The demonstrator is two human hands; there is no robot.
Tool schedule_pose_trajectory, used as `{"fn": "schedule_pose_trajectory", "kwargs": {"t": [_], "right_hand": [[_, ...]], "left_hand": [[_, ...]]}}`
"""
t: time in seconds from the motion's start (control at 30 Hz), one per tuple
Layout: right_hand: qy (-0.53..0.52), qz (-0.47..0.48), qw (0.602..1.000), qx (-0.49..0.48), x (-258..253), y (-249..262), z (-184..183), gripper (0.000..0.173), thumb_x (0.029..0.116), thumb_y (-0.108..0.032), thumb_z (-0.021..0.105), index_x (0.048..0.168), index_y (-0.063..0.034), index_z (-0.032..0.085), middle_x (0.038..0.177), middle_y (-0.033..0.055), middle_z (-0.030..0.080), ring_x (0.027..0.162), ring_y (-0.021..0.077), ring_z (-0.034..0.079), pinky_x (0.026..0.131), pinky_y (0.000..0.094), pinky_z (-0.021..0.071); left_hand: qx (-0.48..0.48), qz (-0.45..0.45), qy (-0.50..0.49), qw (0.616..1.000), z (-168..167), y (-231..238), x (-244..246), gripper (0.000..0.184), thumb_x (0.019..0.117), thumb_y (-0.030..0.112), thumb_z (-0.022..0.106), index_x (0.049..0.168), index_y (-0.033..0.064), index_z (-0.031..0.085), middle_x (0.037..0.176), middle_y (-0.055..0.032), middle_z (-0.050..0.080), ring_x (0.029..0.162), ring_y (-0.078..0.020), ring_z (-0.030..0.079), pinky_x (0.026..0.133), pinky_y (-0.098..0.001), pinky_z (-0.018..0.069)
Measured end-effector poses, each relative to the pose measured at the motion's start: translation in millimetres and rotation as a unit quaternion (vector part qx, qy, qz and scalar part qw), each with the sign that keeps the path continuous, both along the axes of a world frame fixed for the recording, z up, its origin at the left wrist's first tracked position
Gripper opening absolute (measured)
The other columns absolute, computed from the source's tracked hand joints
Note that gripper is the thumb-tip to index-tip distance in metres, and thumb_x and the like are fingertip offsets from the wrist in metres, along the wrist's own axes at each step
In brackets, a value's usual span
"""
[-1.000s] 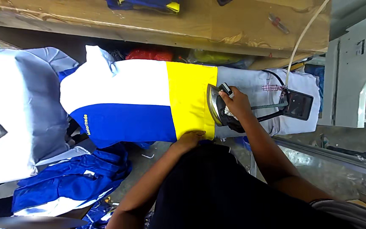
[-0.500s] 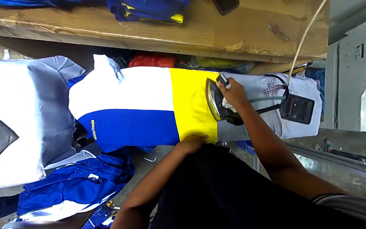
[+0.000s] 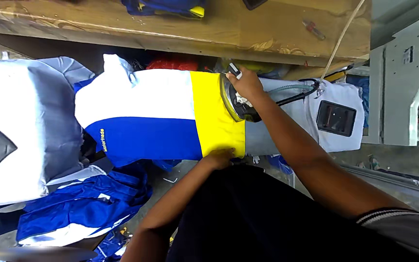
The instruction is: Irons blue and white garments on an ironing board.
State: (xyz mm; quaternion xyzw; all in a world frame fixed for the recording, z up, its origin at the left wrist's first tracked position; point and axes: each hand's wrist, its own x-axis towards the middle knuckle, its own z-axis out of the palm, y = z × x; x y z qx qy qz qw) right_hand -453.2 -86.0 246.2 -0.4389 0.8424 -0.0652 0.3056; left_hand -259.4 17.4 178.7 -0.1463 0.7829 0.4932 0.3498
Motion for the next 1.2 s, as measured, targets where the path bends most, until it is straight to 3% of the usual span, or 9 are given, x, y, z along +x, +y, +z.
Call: {"fn": "schedule_pose_trajectory", "kwargs": {"t": [0.13, 0.27, 0.6, 0.73, 0.93, 1.1, 1.2], "right_hand": [[-0.002, 0.066, 0.998, 0.007, -2.0, 54.8, -5.0, 0.055, 0.1059, -0.049, 0.053, 0.137, -0.0033, 0.058, 0.110, 0.0268, 0.070, 0.104, 0.0453, 0.069, 0.088, 0.0650, 0.0525], [0.003, 0.100, 0.995, 0.017, -5.8, 87.1, -9.1, 0.054, 0.1058, -0.048, 0.055, 0.138, -0.0046, 0.059, 0.103, 0.0264, 0.071, 0.096, 0.0459, 0.070, 0.083, 0.0645, 0.0533], [-0.015, 0.136, 0.990, 0.026, 42.9, 38.5, -1.4, 0.054, 0.1057, -0.051, 0.052, 0.138, -0.0087, 0.059, 0.107, 0.0218, 0.072, 0.101, 0.0407, 0.070, 0.086, 0.0609, 0.0541], [-0.018, 0.140, 0.990, 0.009, 28.0, 56.0, 0.2, 0.053, 0.1058, -0.049, 0.054, 0.137, -0.0065, 0.060, 0.107, 0.0237, 0.072, 0.100, 0.0427, 0.070, 0.085, 0.0628, 0.0539], [0.013, 0.117, 0.993, 0.004, -4.4, 70.6, -2.3, 0.055, 0.1057, -0.049, 0.054, 0.140, -0.0067, 0.059, 0.107, 0.0263, 0.071, 0.099, 0.0455, 0.070, 0.085, 0.0650, 0.0525], [0.013, 0.120, 0.993, 0.001, 25.6, 21.0, -3.1, 0.056, 0.1051, -0.050, 0.054, 0.138, -0.0047, 0.060, 0.115, 0.0256, 0.070, 0.109, 0.0438, 0.068, 0.093, 0.0636, 0.0513], [0.005, 0.099, 0.995, -0.014, 45.3, -21.5, -2.0, 0.060, 0.1051, -0.052, 0.052, 0.143, -0.0057, 0.056, 0.125, 0.0231, 0.068, 0.118, 0.0398, 0.065, 0.099, 0.0611, 0.0501]], "left_hand": [[0.033, 0.062, 0.044, 0.997, -9.7, -1.1, 11.8, 0.044, 0.1093, 0.022, 0.049, 0.150, 0.0044, 0.050, 0.168, -0.0114, 0.029, 0.154, -0.0303, 0.031, 0.124, -0.0529, 0.0251], [0.061, 0.084, 0.065, 0.992, -14.1, -1.8, 14.4, 0.045, 0.1098, 0.020, 0.048, 0.151, 0.0017, 0.048, 0.167, -0.0154, 0.030, 0.155, -0.0308, 0.030, 0.125, -0.0496, 0.0224], [0.023, 0.086, 0.023, 0.996, -5.6, 10.2, 3.8, 0.050, 0.1098, 0.029, 0.048, 0.153, 0.0037, 0.046, 0.166, -0.0152, 0.033, 0.154, -0.0334, 0.031, 0.122, -0.0585, 0.0260], [0.006, 0.100, 0.014, 0.995, 2.3, 16.9, 6.7, 0.047, 0.1095, 0.028, 0.049, 0.152, 0.0065, 0.048, 0.168, -0.0113, 0.031, 0.152, -0.0335, 0.034, 0.120, -0.0596, 0.0298], [0.031, 0.133, 0.064, 0.989, -15.0, 21.7, 19.3, 0.041, 0.1089, 0.020, 0.049, 0.147, 0.0051, 0.055, 0.168, -0.0111, 0.029, 0.154, -0.0313, 0.031, 0.124, -0.0535, 0.0261], [0.019, 0.106, 0.036, 0.994, -7.1, 21.4, 13.2, 0.040, 0.1097, 0.023, 0.048, 0.144, 0.0043, 0.057, 0.169, -0.0107, 0.026, 0.152, -0.0354, 0.034, 0.119, -0.0583, 0.0307], [0.005, 0.083, 0.012, 0.996, -0.7, 19.8, 7.4, 0.042, 0.1107, 0.027, 0.046, 0.146, 0.0051, 0.056, 0.171, -0.0103, 0.022, 0.152, -0.0363, 0.032, 0.118, -0.0604, 0.0312]]}}
